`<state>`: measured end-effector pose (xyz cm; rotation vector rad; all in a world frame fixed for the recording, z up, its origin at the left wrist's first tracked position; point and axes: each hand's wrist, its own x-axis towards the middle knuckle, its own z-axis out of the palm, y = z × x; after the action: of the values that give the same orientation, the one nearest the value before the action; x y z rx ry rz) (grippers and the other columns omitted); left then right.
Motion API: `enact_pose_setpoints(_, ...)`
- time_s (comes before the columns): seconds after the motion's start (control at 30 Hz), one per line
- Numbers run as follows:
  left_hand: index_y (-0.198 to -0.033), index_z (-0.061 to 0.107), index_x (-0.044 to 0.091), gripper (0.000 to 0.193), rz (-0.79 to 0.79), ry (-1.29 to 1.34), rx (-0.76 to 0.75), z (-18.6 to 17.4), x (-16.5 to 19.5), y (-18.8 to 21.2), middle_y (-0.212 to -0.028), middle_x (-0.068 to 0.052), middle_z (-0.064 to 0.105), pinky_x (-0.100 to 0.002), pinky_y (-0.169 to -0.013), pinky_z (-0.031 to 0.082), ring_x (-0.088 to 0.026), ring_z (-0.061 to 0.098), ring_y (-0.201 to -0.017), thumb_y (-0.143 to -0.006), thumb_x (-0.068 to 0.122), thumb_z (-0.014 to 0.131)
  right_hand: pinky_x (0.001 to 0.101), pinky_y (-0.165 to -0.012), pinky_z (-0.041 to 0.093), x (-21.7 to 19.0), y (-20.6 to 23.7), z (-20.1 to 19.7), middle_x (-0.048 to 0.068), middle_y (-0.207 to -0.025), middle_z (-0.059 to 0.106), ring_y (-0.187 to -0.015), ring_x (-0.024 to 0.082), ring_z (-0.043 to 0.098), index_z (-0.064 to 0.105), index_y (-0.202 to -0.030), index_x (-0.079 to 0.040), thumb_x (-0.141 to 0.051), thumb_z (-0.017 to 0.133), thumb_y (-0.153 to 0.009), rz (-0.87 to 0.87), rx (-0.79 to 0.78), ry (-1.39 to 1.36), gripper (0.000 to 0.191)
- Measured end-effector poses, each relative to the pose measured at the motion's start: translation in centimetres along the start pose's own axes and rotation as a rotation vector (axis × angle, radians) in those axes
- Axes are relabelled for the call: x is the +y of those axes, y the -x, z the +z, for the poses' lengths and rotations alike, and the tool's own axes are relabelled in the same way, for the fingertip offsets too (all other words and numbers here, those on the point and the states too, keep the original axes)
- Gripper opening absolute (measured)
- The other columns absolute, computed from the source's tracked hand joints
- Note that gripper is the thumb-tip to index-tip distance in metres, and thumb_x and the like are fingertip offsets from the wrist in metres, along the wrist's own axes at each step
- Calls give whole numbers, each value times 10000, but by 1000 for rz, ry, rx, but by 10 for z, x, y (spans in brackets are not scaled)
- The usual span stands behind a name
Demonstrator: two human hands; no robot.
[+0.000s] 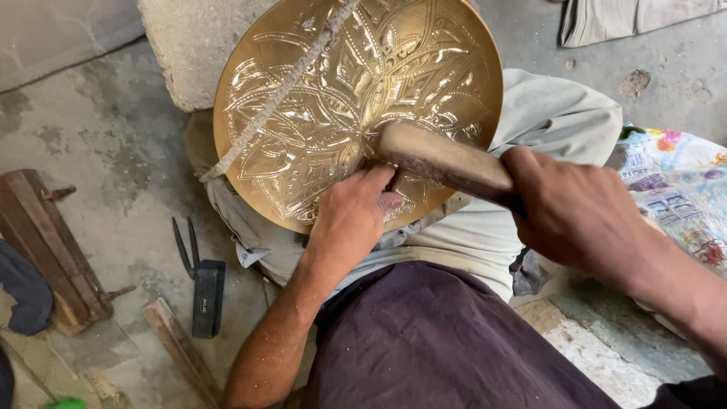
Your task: The person sits on the floor holding a small punch against a brass plate with an embossed floral pattern and repeatedly strikes the punch with a wooden mallet to deepen the design. They reposition the punch across different areas of the plate and occasionally pause to reposition the plate or pick up the punch.
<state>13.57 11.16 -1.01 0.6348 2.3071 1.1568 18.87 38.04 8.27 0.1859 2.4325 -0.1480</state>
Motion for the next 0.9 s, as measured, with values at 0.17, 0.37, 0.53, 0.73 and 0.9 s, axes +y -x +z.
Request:
enact_pose_setpoints(0.17, -1124, 625, 39, 215, -4, 92, 12, 2, -3, 0, -934, -134, 729, -429, -702, 578, -258, 756, -838, -973, 187, 664, 306, -370, 398, -9, -3, -6, 135, -746, 597, -475, 143, 470, 509, -1127, 46, -207, 596, -914, -212, 382, -121, 342)
enact_pose_setpoints(0.37, -1112, 629, 22, 247, 109, 42, 102, 1, -5, 5, -941, -159, 724, -459, -707, 549, -335, 716, -862, -930, 170, 707, 352, -354, 385, -14, 2, -8, 87, -697, 558, -407, 171, 458, 553, -1036, 0, -165, 562, -912, -248, 261, 47, 207)
enact_pose_setpoints(0.53, -1073, 639, 51, 245, 3, -43, -16, 2, -7, 2, -863, -147, 710, -470, -683, 536, -320, 715, -805, -940, 230, 740, 364, -433, 458, -13, 3, 0, 79, -691, 627, -456, 201, 545, 564, -1092, -63, -206, 563, -974, -102, 14, 196, 186)
enact_pose_setpoints(0.73, -1115, 598, 39, 238, 51, 141, 36, 0, -8, 2, -915, -120, 726, -435, -698, 558, -275, 748, -838, -960, 188, 700, 419, -566, 553, 6, 5, -8, 183, -852, 714, -628, 308, 677, 578, -1235, -9, -258, 734, -871, -172, 347, -36, 467)
enact_pose_setpoints(0.9, -1210, 602, 35, 326, 49, 88, 55, 1, -3, 3, -912, -150, 720, -471, -677, 535, -331, 720, -830, -932, 173, 703, 386, -528, 536, 5, 1, -2, 149, -800, 691, -589, 258, 642, 559, -1237, -3, -299, 704, -941, -150, 330, -94, 443)
